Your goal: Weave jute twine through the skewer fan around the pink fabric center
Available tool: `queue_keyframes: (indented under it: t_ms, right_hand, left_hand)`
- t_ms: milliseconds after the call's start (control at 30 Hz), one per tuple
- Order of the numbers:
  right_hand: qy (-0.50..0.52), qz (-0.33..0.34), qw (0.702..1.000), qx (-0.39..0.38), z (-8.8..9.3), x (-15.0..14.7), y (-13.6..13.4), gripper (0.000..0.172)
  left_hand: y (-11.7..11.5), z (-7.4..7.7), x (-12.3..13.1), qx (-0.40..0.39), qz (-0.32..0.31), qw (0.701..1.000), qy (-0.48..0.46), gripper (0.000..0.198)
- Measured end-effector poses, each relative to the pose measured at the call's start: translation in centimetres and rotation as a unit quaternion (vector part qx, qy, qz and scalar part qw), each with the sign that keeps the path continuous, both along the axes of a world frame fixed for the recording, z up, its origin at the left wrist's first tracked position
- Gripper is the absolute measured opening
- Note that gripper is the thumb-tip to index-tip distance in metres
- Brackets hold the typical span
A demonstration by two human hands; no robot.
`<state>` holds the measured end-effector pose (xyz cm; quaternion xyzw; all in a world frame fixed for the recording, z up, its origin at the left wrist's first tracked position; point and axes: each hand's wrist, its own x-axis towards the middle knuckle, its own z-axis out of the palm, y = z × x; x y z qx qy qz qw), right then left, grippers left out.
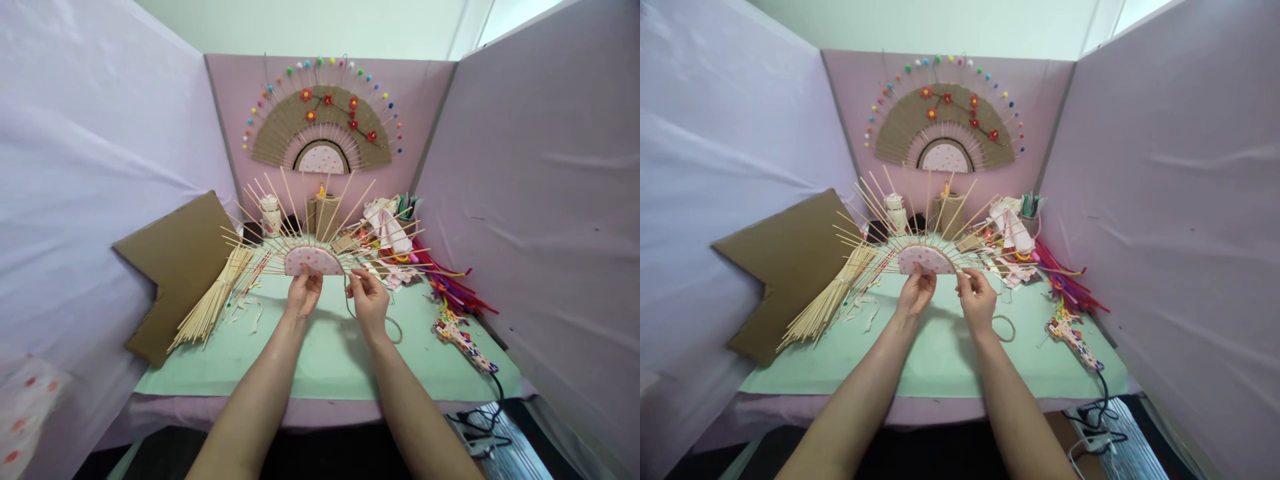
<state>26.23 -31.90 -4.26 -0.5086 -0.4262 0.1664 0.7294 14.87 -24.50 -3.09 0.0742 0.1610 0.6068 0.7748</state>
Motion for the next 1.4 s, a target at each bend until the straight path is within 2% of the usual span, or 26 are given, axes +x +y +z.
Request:
queue_keyframes:
  t_ms: [67,200,267,400,533,667,800,900,1000,1100,1167,1267,1400]
  right_hand:
    - [-0.039,-0.021,0.999,-0.025,-0.1,-0.1,0.0,0.030]
    - [-0.130,-0.106,0.985,-0.040,-0.5,0.1,0.6,0.033]
    - [-0.152,-0.120,0.979,-0.062,-0.8,0.4,1.0,0.034]
    - [-0.194,-0.081,0.975,-0.068,-1.1,0.4,1.1,0.023]
    - [-0.249,-0.062,0.966,0.009,-0.7,-0.6,0.2,0.018]
    - [-0.349,0.016,0.933,0.083,-0.2,-2.1,-0.8,0.009]
    - [-0.409,0.080,0.906,0.072,-0.2,-2.7,-0.9,0.008]
    - [-0.403,0.075,0.911,0.052,-0.3,-2.6,-1.0,0.012]
    - [-0.345,0.012,0.933,0.099,-0.2,-2.3,-1.3,0.011]
    - [-0.293,-0.073,0.937,0.176,-0.1,-2.2,-1.7,0.022]
    - [-0.306,-0.079,0.929,0.191,-0.1,-2.2,-1.8,0.035]
    - [-0.333,-0.050,0.926,0.169,-0.4,-2.4,-1.7,0.055]
    - [-0.345,-0.056,0.930,0.118,-0.7,-2.5,-1.5,0.067]
  left_hand:
    - [-0.1,0.1,0.0,0.002,0.006,1.000,0.002,0.015]
    - [-0.3,0.0,0.1,0.003,0.010,1.000,0.003,0.019]
    - [-0.3,-0.1,0.1,0.006,0.008,1.000,0.003,0.017]
    - [-0.2,-0.3,0.0,0.018,0.000,1.000,0.002,0.014]
    - [-0.1,-0.2,0.0,0.025,-0.002,1.000,0.005,0.012]
    - [-0.1,-0.2,-0.1,0.014,-0.006,1.000,0.016,0.009]
    - [-0.1,-0.2,-0.3,0.003,-0.036,0.999,0.034,0.012]
    - [-0.2,0.0,-0.5,-0.002,-0.046,0.999,0.023,0.014]
    - [-0.4,0.3,-0.6,0.002,-0.042,0.999,-0.016,0.017]
    - [-0.8,0.6,-0.4,0.009,-0.041,0.998,-0.039,0.018]
    - [-1.0,0.6,-0.2,0.016,-0.050,0.998,-0.027,0.013]
    - [-1.3,0.4,0.1,0.034,-0.075,0.997,0.005,0.010]
    - [-1.5,0.0,0.4,0.057,-0.082,0.994,0.032,0.011]
